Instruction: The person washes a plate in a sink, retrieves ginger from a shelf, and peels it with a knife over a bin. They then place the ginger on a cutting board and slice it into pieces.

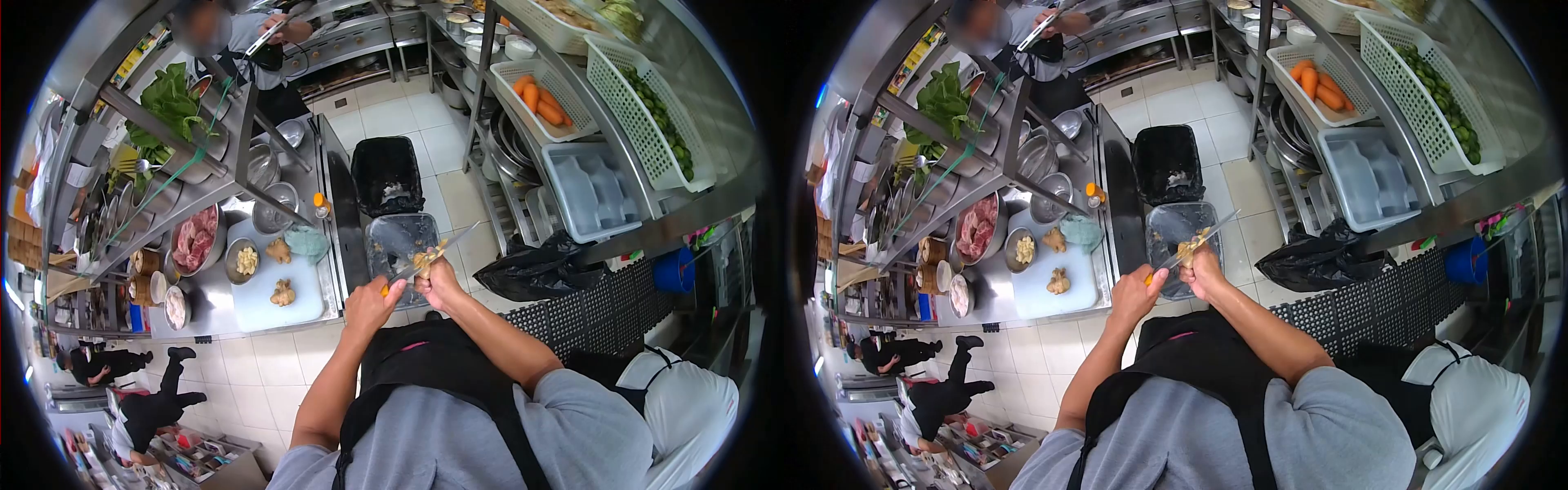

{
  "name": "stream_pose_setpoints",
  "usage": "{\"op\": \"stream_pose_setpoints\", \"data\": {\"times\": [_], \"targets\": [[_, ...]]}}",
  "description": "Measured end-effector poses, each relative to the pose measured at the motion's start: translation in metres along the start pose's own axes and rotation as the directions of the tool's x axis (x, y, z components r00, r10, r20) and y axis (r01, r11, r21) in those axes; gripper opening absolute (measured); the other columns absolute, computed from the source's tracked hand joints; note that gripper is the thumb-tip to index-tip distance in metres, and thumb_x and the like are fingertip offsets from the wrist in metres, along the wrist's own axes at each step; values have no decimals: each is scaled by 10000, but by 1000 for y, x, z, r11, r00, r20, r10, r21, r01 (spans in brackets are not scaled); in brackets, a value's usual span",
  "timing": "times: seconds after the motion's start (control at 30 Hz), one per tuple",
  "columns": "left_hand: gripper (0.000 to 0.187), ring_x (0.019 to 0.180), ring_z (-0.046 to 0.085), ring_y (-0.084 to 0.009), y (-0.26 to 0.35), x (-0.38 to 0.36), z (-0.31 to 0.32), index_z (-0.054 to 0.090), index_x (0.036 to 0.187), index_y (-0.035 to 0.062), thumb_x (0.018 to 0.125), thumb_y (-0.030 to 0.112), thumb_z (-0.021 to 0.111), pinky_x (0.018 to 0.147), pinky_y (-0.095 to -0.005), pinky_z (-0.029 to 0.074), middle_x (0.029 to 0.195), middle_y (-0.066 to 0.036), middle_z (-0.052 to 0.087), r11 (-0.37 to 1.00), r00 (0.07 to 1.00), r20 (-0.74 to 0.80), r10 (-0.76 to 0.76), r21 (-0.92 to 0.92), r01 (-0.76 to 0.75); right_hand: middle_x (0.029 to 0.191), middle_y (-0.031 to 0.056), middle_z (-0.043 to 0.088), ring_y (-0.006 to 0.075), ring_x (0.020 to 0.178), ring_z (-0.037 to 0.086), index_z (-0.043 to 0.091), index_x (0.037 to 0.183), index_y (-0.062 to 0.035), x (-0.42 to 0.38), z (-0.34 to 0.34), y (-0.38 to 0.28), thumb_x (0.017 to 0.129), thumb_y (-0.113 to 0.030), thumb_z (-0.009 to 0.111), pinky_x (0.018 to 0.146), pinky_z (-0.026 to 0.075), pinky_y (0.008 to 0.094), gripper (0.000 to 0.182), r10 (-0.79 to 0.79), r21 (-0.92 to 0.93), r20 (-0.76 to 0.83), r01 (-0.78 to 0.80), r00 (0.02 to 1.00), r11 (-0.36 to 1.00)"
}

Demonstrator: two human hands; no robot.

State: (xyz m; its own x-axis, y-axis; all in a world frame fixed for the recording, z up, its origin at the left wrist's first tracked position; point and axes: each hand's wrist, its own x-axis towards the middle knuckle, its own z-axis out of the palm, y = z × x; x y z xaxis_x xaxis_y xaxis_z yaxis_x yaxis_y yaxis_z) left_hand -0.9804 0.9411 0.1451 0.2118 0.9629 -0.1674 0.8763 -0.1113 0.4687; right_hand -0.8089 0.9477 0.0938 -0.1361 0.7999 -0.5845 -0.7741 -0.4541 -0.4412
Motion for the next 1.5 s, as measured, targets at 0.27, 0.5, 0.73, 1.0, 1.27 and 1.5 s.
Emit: {"op": "stream_pose_setpoints", "data": {"times": [0.27,0.5,0.73,1.0,1.27,1.5], "targets": [[610,770,657,-457,-1,-6,0,642,810,64,925,644,490,662,-542,501,746,-245,665,997,996,46,-77,-24,78,606,-5,417,82,426,338,472,845,-123,7,-5,3,1044,-350,275,376,247,231,360,-128,-49,-4,128,992,991],[615,772,652,-471,13,4,-3,646,833,57,930,642,483,666,-546,499,734,-255,661,999,999,4,-47,-21,47,599,-12,410,82,398,308,461,869,-137,9,6,12,1046,-362,268,361,225,237,345,-132,-113,-26,128,991,985],[612,779,653,-468,4,-3,4,639,823,55,943,630,467,674,-552,496,743,-255,662,996,997,68,-37,-73,42,603,-9,412,74,404,324,437,909,-146,2,-5,26,1050,-339,280,358,218,235,286,-190,-142,-32,183,981,973],[601,715,657,-459,-1,-6,11,628,814,65,933,637,488,621,-547,500,688,-248,650,999,999,-31,37,20,-36,628,-8,436,68,408,332,458,942,-153,-2,2,20,1043,-300,306,356,225,234,235,-81,-155,-104,64,991,986],[654,783,661,-468,-30,12,15,646,863,54,930,673,446,685,-549,507,758,-267,666,999,1000,-4,-30,-29,30,677,18,484,85,427,357,475,977,-122,-2,-1,7,1052,-341,328,365,253,242,274,-180,-159,53,186,982,970],[700,903,660,-475,-75,-3,19,624,949,11,930,684,431,788,-543,506,872,-286,683,960,948,153,-280,61,274,804,44,570,102,592,536,497,1121,-105,-9,-9,-15,1058,-446,370,484,427,235,370,-271,-246,199,316,942,916]]}}
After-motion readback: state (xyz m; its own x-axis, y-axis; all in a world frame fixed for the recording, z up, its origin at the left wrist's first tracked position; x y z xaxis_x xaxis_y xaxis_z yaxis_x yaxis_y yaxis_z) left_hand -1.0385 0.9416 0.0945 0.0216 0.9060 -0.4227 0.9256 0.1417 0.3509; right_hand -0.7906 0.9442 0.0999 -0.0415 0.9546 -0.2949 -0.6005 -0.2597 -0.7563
